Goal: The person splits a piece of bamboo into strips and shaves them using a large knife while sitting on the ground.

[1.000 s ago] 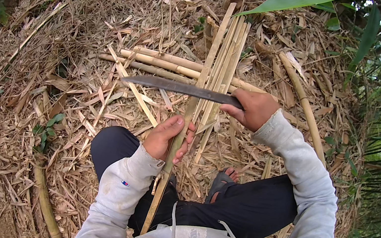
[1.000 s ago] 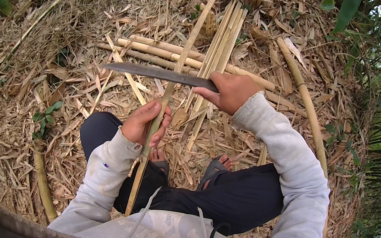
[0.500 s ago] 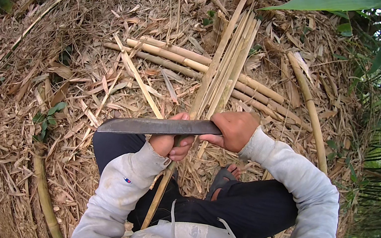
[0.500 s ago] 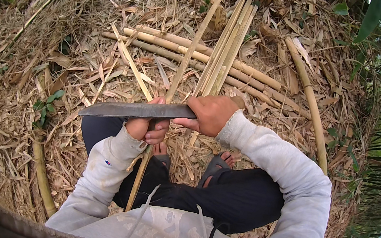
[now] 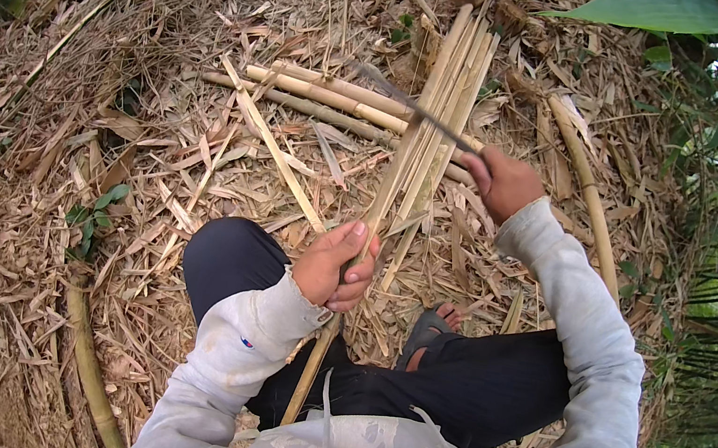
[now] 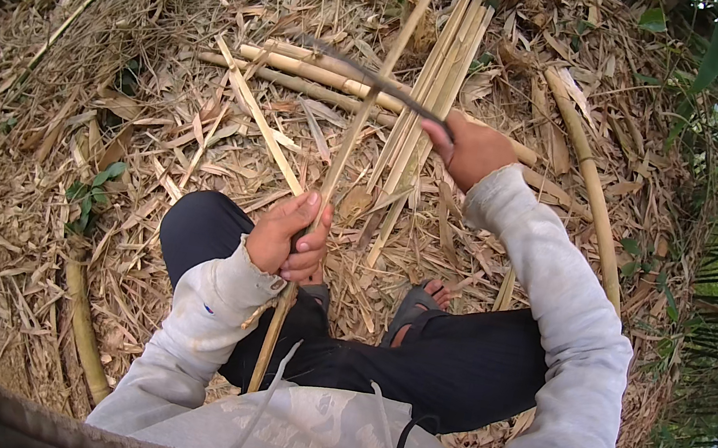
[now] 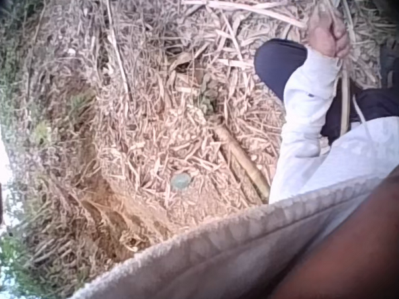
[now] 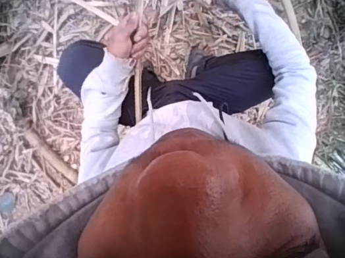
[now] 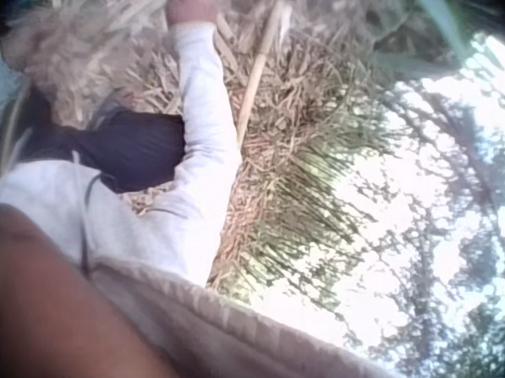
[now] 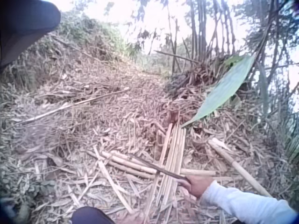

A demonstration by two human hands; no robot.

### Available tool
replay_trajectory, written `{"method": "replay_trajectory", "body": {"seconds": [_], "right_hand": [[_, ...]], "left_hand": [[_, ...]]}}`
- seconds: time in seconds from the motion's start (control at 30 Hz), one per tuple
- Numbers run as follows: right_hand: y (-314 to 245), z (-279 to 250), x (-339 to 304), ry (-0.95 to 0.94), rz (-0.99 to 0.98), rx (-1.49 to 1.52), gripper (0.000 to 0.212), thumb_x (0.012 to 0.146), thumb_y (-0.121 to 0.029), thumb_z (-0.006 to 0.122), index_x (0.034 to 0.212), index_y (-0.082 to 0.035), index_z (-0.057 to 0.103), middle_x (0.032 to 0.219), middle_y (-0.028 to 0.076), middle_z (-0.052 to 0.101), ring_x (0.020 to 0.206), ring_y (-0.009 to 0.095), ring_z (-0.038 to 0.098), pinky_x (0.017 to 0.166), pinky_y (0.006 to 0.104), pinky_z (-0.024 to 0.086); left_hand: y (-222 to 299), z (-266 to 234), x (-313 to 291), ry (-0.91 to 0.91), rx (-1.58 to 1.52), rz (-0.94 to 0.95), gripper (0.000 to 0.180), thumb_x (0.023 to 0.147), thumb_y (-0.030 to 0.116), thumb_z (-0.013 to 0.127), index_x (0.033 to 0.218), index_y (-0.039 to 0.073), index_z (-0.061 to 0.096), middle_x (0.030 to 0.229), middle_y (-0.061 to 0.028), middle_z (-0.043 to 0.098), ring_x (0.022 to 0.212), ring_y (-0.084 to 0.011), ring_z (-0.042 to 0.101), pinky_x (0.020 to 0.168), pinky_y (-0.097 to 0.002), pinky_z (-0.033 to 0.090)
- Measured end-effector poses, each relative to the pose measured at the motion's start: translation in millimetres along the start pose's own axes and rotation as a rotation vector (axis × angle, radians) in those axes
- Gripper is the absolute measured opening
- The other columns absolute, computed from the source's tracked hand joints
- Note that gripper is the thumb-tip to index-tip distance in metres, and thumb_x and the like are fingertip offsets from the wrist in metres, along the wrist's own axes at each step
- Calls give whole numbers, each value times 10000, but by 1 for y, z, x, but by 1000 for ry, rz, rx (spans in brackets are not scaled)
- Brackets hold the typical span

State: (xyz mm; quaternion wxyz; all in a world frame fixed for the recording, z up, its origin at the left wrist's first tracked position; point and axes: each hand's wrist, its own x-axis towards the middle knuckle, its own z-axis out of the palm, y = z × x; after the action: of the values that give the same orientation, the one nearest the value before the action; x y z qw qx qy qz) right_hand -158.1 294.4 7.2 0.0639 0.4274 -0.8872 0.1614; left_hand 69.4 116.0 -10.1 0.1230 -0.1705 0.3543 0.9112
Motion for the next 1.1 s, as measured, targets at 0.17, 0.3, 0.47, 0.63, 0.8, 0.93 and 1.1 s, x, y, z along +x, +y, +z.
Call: {"method": "replay_trajectory", "body": {"seconds": [0.17,0.3,0.47,0.63,0.8,0.93,1.1], "right_hand": [[8,-1,-24,35,-153,-33,428,943,-477,500,820,-71,555,608,129,579,539,355,593,505,438,482],[-54,-3,-36,-64,-536,28,483,827,-561,618,747,-93,529,559,68,545,505,288,584,467,402,463],[-43,-6,-32,-79,-540,43,485,776,-566,661,742,-98,538,574,69,539,517,275,581,470,393,455],[-5,-6,-16,-15,-315,-39,382,841,-462,645,801,-88,578,637,105,569,572,324,586,504,415,455],[37,-17,-13,40,29,-21,432,930,-488,524,794,-83,588,544,144,545,536,352,593,481,433,468],[-40,-19,-33,-92,-440,-43,403,831,-473,658,805,-82,563,618,98,543,549,291,582,502,399,455],[-11,-19,-24,-58,-543,-23,446,817,-555,630,790,-116,556,612,63,565,572,275,607,516,397,483]], "left_hand": [[-8,4,-1,-25,2,-55,303,1038,357,318,953,100,455,585,11,352,359,-71,232,314,-231,223],[-13,-4,-7,-24,-20,-90,278,1032,346,347,973,100,462,582,7,349,356,-75,231,320,-237,212],[-12,3,-12,-11,-10,-59,272,1025,342,367,981,90,459,575,9,336,361,-74,227,328,-235,211],[-6,2,-13,37,-7,-7,300,1033,362,341,935,97,442,577,14,340,357,-67,222,314,-231,210],[-13,4,-11,-56,49,-74,312,1033,374,340,933,99,448,579,16,351,357,-64,230,315,-228,213],[-14,-1,-15,-13,43,-92,325,1029,388,349,935,91,442,575,13,347,361,-60,233,323,-225,216],[-11,4,-18,-11,56,-37,320,1028,391,352,943,95,440,575,14,336,362,-61,225,332,-225,203]]}}
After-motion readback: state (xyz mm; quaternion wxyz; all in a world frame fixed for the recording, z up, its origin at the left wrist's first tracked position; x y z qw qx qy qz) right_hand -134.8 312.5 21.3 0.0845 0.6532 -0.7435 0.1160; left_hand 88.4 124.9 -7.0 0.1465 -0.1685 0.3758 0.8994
